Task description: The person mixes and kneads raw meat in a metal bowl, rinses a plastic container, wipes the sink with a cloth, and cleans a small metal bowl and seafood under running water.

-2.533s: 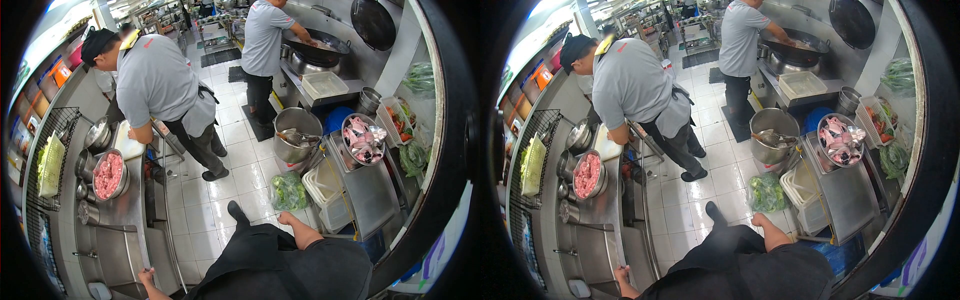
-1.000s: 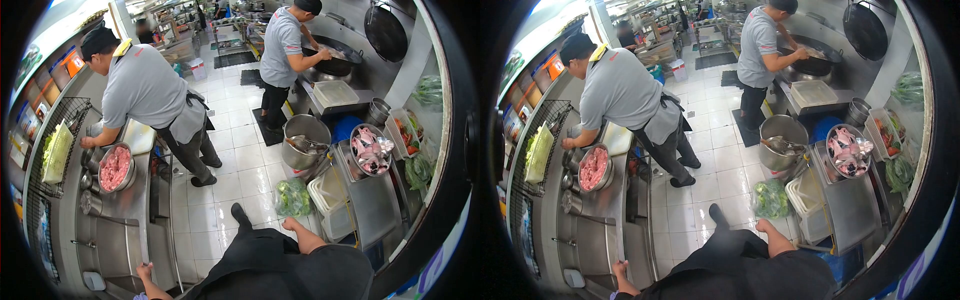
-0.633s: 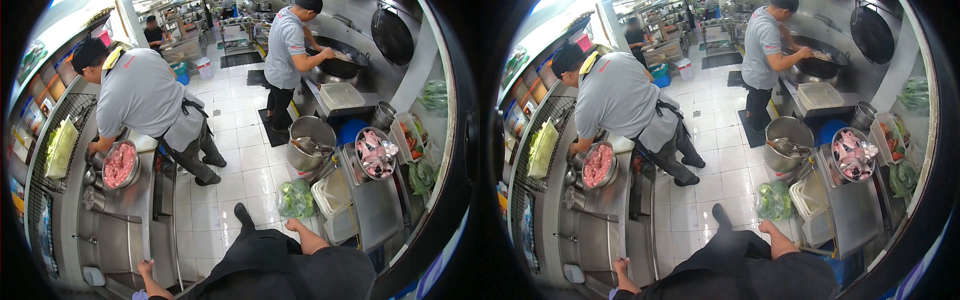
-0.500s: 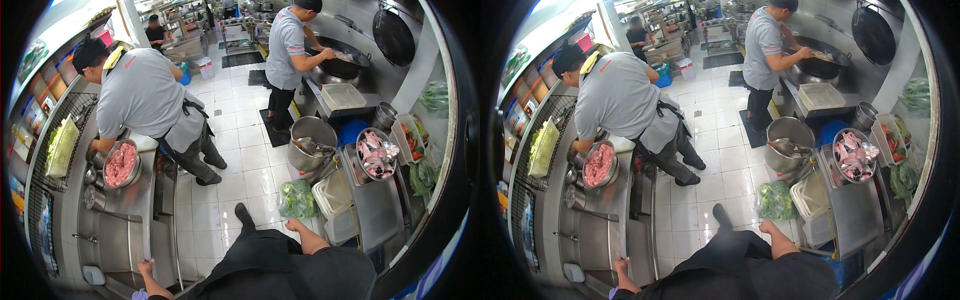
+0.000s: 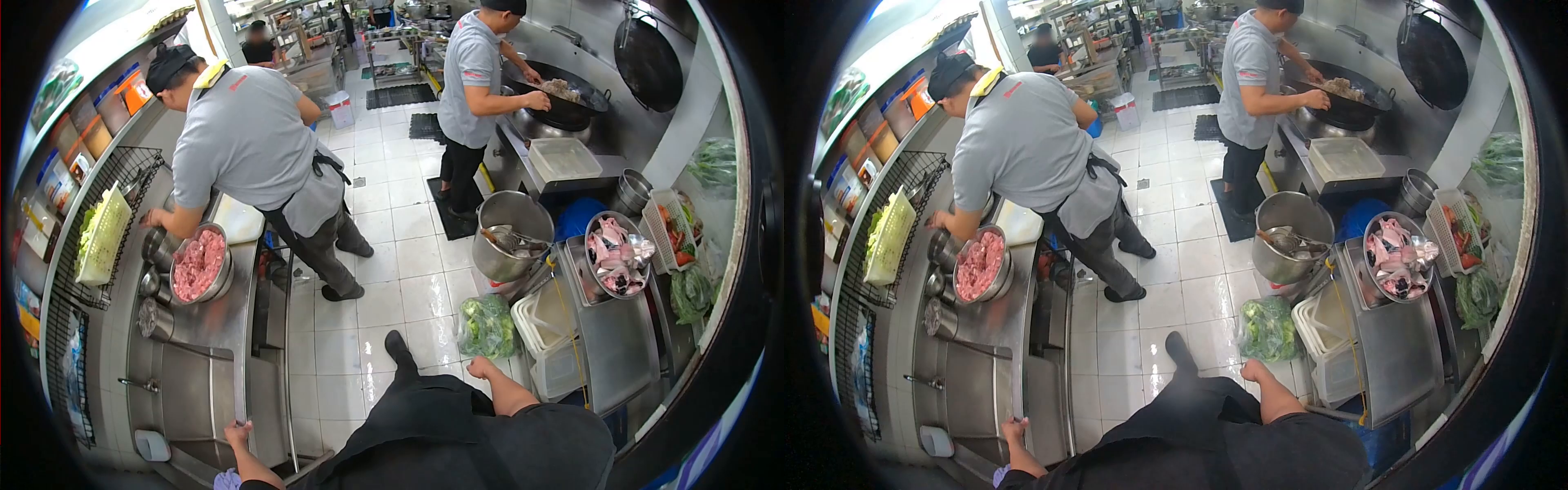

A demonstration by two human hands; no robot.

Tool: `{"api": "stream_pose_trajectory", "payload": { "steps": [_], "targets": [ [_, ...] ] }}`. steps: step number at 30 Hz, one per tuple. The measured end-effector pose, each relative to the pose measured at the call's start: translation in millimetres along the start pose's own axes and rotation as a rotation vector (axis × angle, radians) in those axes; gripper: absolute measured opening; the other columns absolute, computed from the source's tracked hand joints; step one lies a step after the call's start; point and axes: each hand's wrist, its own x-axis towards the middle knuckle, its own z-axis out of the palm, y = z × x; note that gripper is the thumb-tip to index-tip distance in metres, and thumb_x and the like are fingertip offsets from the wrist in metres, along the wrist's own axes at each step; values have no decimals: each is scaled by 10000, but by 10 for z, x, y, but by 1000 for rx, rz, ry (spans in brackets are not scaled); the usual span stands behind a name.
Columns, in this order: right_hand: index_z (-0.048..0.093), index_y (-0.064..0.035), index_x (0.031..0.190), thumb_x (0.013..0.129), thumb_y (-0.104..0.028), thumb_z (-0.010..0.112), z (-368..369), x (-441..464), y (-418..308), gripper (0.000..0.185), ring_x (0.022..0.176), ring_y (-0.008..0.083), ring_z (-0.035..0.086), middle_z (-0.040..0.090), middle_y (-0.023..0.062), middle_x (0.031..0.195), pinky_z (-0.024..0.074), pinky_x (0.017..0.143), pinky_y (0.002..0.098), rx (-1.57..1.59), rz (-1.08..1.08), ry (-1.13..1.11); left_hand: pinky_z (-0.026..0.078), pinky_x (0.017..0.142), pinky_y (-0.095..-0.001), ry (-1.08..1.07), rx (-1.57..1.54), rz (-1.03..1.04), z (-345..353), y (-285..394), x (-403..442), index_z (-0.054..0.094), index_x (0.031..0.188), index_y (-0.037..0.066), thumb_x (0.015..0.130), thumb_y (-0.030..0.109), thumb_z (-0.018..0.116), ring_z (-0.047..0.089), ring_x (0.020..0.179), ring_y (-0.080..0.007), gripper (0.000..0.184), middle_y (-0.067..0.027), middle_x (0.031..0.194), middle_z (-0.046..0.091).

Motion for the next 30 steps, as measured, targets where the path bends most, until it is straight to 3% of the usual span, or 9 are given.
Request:
{"api": "stream_pose_trajectory", "payload": {
  "steps": [3,6,8,14,19,21,22,24,30],
  "targets": [
    [711,37,945,785,-266,566,10,15,5,372,987,403,647,661,281,1023,505,883,443,-1,15,-10,491,880,-344,-56,114,-10,5,3,-18,647,1175,-28,577,154,921,630,982,-234,682,-142,1064,680],
    [713,36,933,781,-273,565,39,36,25,375,979,399,652,664,275,1015,507,879,442,13,16,-4,496,858,-345,147,52,42,66,-20,-42,665,1154,0,585,143,912,632,947,-230,636,-123,1013,686],
    [713,34,932,780,-280,565,54,50,48,379,978,398,652,665,272,1015,507,877,442,5,8,-7,495,888,-348,18,0,-35,18,25,-68,648,1178,-23,583,137,914,640,985,-237,671,-144,1065,690],
    [713,27,950,782,-292,562,120,118,102,391,993,395,650,662,269,1035,509,880,438,-21,1,-18,480,933,-335,39,-49,0,31,5,-57,585,1248,-75,581,115,918,632,1063,-236,769,-198,1193,654],
    [710,26,967,787,-302,559,147,134,122,403,1009,397,644,657,269,1054,507,889,437,-5,15,-14,486,924,-339,68,-34,10,38,19,-79,586,1246,-75,568,115,929,635,1047,-246,783,-180,1164,664],
    [703,38,821,826,-263,542,160,136,119,342,548,293,639,657,193,677,531,554,404,-53,-122,71,487,925,-344,101,6,1,40,22,-89,585,1247,-74,563,119,933,634,1048,-253,791,-176,1158,665],
    [703,38,821,826,-263,542,157,143,119,342,548,293,639,657,193,677,531,554,404,-54,-123,71,487,932,-348,75,-44,-21,40,28,-88,584,1251,-71,559,119,935,633,1053,-260,799,-175,1156,663],
    [711,24,970,792,-316,557,121,121,79,413,1013,404,639,657,269,1060,505,904,437,-48,8,-34,486,938,-353,50,-95,-44,60,2,-44,583,1255,-68,554,118,937,631,1059,-267,807,-174,1153,662],
    [708,26,979,795,-305,561,138,114,92,406,1022,398,639,655,269,1071,504,907,435,-28,10,-28,488,939,-351,53,-57,-36,65,-43,12,584,1241,-82,547,104,939,617,1085,-252,802,-177,1164,656]
  ]
}}
